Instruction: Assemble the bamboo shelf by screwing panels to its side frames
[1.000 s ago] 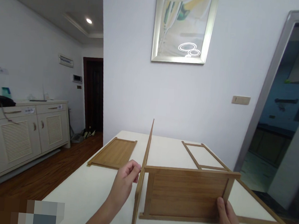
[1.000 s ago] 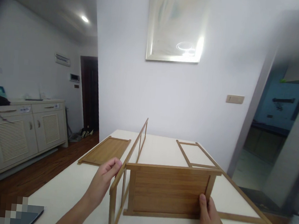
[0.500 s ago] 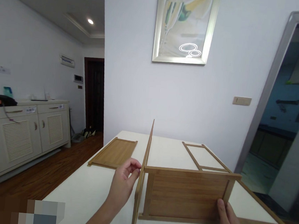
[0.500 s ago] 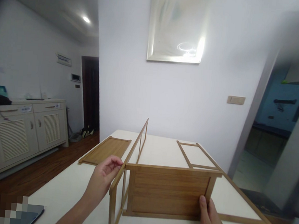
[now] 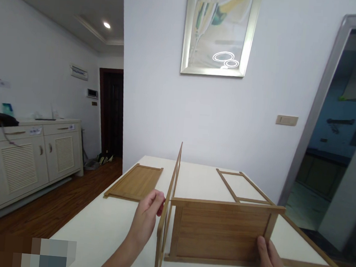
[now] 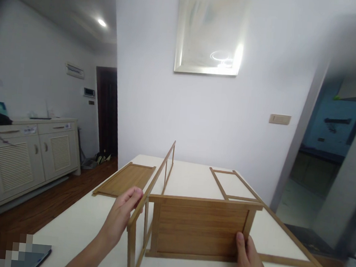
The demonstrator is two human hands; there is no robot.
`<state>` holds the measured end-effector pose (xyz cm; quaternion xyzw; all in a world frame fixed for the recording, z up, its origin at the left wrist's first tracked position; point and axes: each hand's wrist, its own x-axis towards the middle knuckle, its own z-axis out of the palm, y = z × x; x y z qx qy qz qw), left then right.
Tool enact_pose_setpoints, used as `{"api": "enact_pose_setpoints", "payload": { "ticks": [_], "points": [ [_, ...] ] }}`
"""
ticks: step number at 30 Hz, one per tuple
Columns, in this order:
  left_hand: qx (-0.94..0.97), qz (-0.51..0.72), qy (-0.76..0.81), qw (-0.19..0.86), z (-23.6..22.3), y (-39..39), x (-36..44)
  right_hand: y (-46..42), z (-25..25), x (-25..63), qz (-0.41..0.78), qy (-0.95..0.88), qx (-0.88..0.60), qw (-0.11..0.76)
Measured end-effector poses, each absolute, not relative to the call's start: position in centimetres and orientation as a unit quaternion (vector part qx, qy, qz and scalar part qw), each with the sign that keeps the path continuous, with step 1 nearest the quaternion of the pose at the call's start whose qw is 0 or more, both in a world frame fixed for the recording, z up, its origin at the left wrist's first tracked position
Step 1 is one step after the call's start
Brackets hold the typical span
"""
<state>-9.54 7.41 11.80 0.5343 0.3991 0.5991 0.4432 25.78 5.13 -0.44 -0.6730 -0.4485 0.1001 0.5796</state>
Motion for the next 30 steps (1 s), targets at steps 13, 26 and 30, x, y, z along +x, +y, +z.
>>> {"api": "enact_pose_setpoints", "payload": {
  "ticks": [13,26,30],
  "points": [
    [0.541,0.6,0.384,0.447,11.86,7.38,-9.5,5.09,-0.49,25.85,0.097,-0.45,-0.678,0.573],
    [0.528,0.626,0.366,0.443,12.37,7.18,-9.42,5.12,-0.37,25.8,0.092,-0.458,-0.672,0.575],
    [0.522,0.639,0.369,0.428,12.29,7.17,-9.54,5.09,-0.33,25.77,0.096,-0.452,-0.672,0.579]
  ]
}}
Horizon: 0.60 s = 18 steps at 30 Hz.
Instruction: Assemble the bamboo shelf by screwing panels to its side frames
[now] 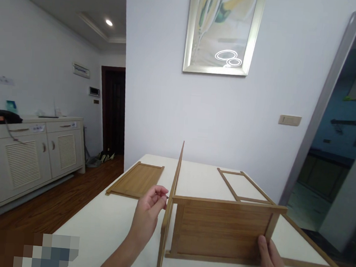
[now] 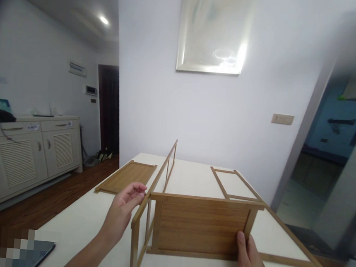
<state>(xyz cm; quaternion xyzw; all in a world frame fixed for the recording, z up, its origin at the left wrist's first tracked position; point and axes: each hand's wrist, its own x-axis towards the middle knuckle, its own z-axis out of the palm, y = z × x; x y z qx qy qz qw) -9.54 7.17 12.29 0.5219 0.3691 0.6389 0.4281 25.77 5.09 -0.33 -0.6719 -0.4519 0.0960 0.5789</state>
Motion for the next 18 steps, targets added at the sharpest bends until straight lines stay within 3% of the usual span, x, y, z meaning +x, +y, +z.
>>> {"api": "enact_pose_setpoints", "payload": {
  "ticks": [18],
  "points": [
    [0.559,0.586,0.404,0.425,11.85,7.51,-9.61,5.11,-0.49,25.75,0.098,-0.449,-0.667,0.587]
  ]
}}
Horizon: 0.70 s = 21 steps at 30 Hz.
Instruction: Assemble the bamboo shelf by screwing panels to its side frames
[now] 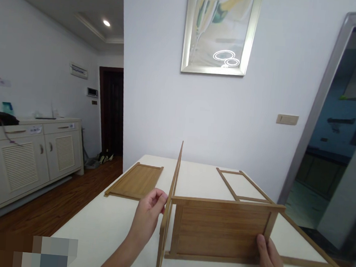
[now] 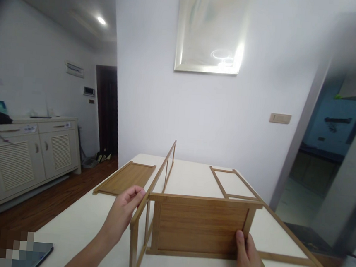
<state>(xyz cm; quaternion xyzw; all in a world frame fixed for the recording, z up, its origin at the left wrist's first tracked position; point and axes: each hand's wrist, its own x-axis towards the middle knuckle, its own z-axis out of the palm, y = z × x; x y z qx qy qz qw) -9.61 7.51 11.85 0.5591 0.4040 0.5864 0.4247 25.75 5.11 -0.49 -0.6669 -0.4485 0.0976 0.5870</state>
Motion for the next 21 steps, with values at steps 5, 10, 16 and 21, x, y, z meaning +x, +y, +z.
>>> {"api": "enact_pose_setpoints", "payload": {
  "ticks": [5,10,16,21],
  "points": [
    [0.566,0.583,0.406,0.418,11.8,7.5,-9.7,4.8,0.0,25.1,0.067,-0.441,-0.666,0.598],
    [0.562,0.589,0.411,0.41,11.8,7.5,-9.6,5.0,1.3,25.7,0.043,-0.425,-0.652,0.627],
    [0.561,0.589,0.412,0.412,11.9,7.4,-9.5,4.2,7.1,24.5,-0.288,-0.505,-0.532,0.615],
    [0.565,0.584,0.416,0.408,11.7,7.5,-9.6,3.2,12.5,15.5,-0.315,-0.704,-0.388,0.505]
  ]
}}
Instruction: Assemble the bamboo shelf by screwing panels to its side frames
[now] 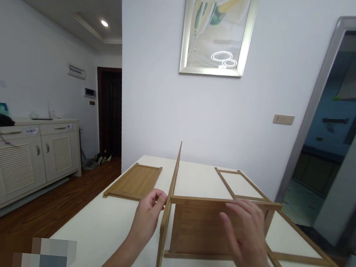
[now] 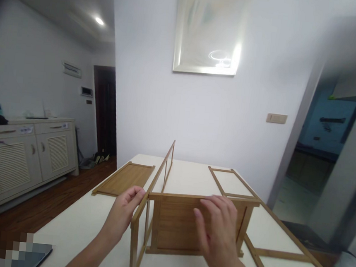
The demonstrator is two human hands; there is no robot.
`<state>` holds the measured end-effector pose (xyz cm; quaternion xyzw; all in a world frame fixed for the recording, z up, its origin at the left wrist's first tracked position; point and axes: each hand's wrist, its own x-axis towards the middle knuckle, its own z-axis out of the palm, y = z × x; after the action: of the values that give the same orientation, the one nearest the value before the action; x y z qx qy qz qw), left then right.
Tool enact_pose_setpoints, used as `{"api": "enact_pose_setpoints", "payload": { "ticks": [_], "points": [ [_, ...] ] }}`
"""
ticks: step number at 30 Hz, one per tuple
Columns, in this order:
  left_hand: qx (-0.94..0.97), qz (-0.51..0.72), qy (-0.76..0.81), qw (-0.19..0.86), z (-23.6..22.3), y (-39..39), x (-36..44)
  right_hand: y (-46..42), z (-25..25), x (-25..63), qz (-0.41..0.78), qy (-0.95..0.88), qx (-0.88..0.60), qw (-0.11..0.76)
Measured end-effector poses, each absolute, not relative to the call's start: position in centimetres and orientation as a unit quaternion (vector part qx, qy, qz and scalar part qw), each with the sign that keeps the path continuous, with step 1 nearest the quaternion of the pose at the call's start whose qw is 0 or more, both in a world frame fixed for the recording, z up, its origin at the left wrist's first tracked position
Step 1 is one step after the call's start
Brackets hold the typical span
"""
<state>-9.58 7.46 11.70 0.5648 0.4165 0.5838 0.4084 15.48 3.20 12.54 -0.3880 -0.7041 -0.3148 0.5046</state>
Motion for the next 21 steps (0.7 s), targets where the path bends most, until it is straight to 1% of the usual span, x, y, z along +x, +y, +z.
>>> {"api": "enact_pose_setpoints", "payload": {
  "ticks": [2,4,8,13,21],
  "points": [
    [0.565,0.584,0.417,0.408,11.6,7.5,-9.5,3.5,13.9,11.6,-0.284,-0.754,-0.386,0.449],
    [0.565,0.588,0.417,0.4,11.6,7.5,-9.4,4.0,14.6,8.5,-0.235,-0.78,-0.414,0.406],
    [0.567,0.601,0.404,0.392,11.7,7.5,-9.4,4.9,14.8,5.6,-0.161,-0.817,-0.439,0.338],
    [0.57,0.599,0.378,0.417,11.6,7.5,-9.3,4.8,14.4,5.7,-0.173,-0.816,-0.439,0.333],
    [0.568,0.589,0.396,0.415,11.6,7.1,-8.7,4.2,14.9,6.7,-0.18,-0.818,-0.444,0.317]
  ]
}}
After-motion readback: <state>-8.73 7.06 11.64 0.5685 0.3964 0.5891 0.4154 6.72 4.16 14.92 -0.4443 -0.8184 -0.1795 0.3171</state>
